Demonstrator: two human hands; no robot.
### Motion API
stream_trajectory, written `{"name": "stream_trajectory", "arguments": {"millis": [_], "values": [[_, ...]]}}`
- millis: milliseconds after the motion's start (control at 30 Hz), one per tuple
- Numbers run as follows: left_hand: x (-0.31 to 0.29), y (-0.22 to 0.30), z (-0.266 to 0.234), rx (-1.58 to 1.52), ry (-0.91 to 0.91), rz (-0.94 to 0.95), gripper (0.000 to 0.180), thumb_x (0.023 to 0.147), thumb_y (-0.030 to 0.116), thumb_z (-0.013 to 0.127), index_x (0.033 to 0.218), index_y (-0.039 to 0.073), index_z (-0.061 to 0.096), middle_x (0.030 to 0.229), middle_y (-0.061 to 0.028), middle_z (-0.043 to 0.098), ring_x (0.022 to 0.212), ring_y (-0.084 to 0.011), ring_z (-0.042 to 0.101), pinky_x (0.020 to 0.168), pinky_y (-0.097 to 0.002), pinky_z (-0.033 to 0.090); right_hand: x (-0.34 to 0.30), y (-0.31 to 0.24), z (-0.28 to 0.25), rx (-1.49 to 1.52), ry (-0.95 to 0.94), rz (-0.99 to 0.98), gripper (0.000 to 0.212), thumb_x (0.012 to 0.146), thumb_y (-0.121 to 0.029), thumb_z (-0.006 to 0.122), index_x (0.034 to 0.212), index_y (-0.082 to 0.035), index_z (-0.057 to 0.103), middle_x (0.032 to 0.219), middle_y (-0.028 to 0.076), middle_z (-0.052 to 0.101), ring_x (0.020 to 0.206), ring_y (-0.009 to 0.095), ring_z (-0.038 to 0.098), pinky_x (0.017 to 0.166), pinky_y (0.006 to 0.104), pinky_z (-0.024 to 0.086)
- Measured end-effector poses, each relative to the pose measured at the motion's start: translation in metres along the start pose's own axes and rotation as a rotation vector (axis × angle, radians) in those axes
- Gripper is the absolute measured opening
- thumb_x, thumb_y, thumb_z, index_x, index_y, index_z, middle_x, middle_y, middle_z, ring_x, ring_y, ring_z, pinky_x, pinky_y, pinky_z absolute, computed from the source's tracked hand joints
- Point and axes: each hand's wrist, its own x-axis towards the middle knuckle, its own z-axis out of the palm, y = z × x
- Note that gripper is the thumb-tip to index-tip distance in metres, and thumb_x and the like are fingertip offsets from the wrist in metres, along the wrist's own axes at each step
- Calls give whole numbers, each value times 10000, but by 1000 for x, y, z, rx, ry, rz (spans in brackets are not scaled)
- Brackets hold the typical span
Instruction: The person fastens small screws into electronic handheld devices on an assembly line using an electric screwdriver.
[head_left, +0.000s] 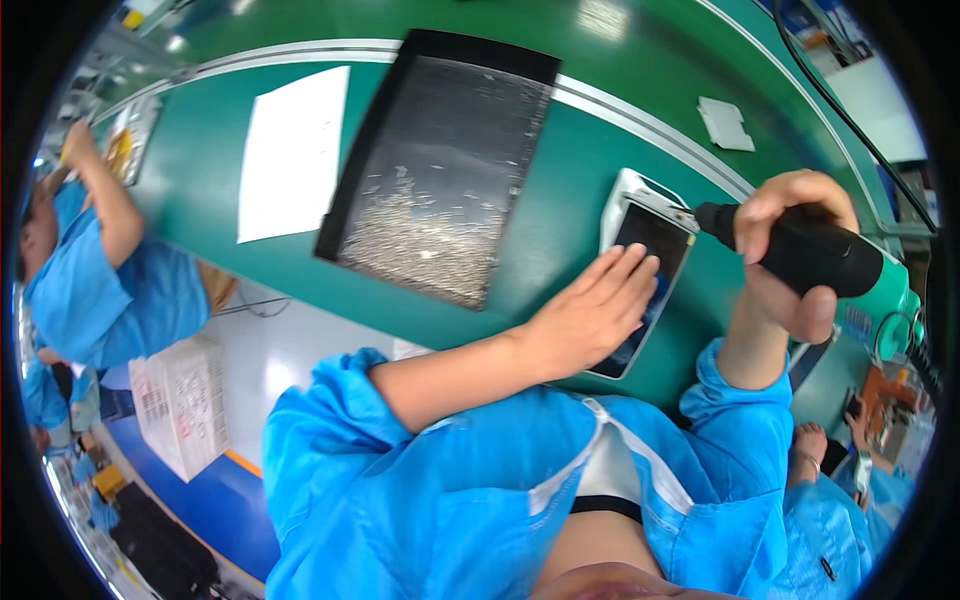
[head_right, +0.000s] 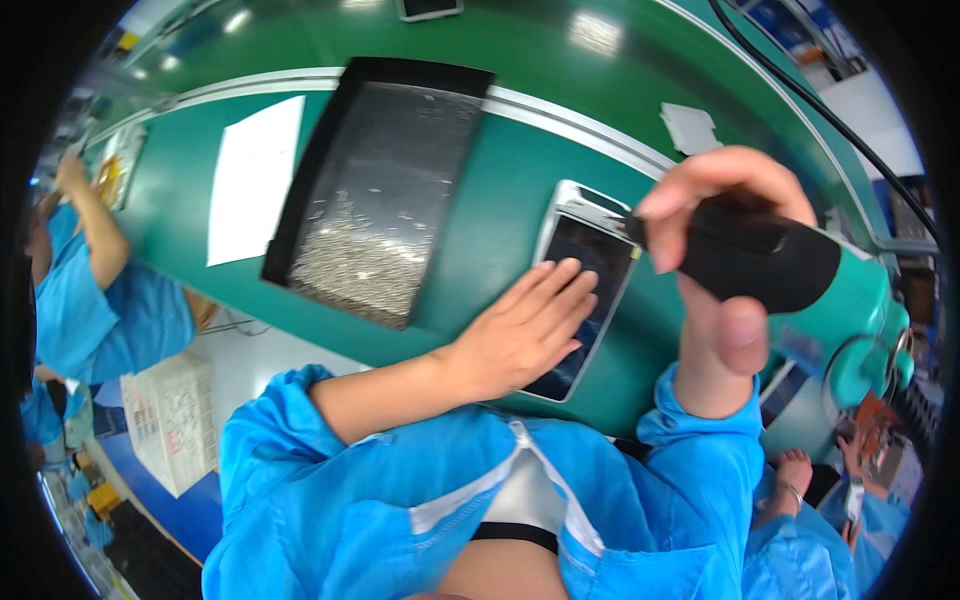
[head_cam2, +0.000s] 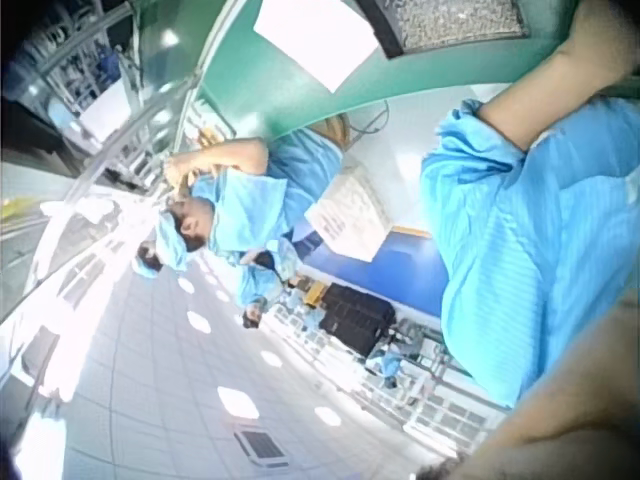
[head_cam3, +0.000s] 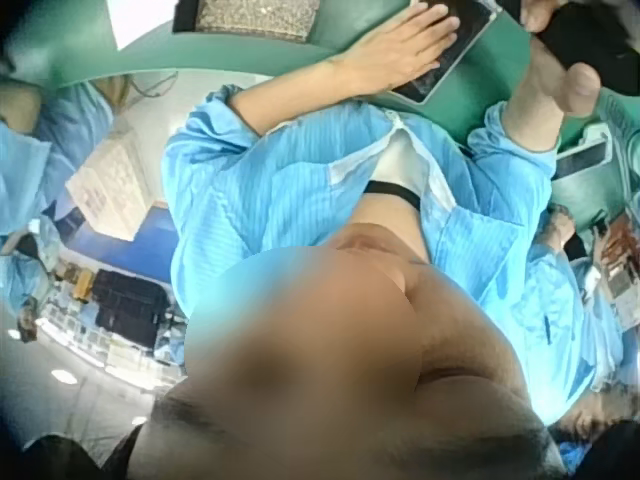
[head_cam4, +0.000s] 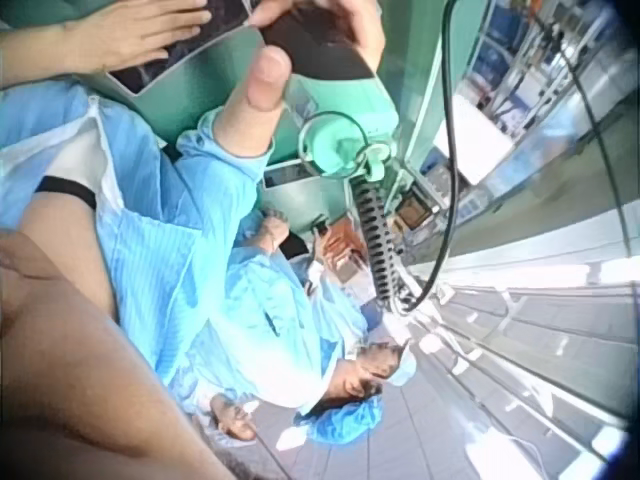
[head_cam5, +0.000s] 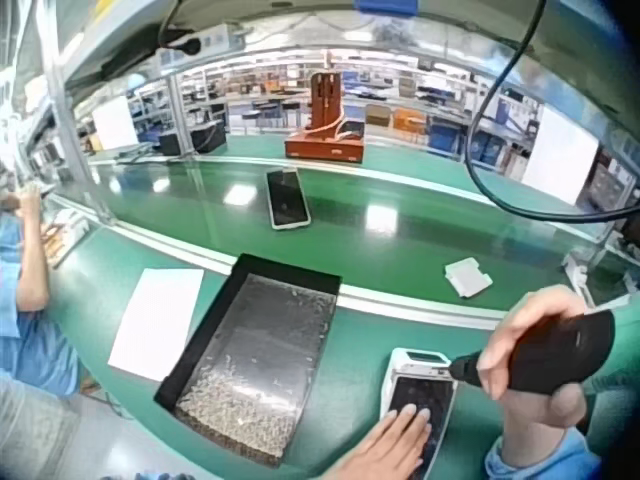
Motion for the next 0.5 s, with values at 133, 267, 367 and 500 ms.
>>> {"name": "stream_trajectory", "arguments": {"millis": [133, 267, 367, 500], "values": [[4, -13, -33, -29, 178, -60, 277, 777, 141, 549, 1014, -3, 552, 1077, -138, 516, 1057, -297, 457, 902, -392, 353, -3, -19, -20, 154, 6, -124, 875, 670, -443, 613, 1227, 143, 280, 928, 225, 524, 580, 131, 504, 497, 244, 404], [-1, -82, -110, 63, 151, -478, 170, 687, 34, 629, 855, 51, 608, 842, -61, 575, 806, -222, 524, 715, -320, 425, -17, -43, -32, 67, 16, -245, 861, 694, -489, 554, 1216, 146, 299, 980, 252, 487, 574, 135, 478, 511, 247, 382], [-17, -127, -109, -66, -100, -462, 213, 640, 17, 671, 842, 53, 613, 824, -62, 572, 749, -195, 518, 689, -297, 440, -17, -47, -24, 10, 114, -272, 795, 677, -471, 514, 1167, 139, 369, 925, 213, 516, 525, 114, 448, 448, 224, 345], [-6, -136, -106, -177, -308, -402, 222, 626, 23, 691, 832, 40, 610, 820, -63, 568, 718, -186, 519, 676, -292, 451, -14, -52, -23, 17, 94, -271, 771, 665, -422, 532, 1163, 143, 368, 927, 218, 504, 524, 115, 441, 455, 225, 344]]}}
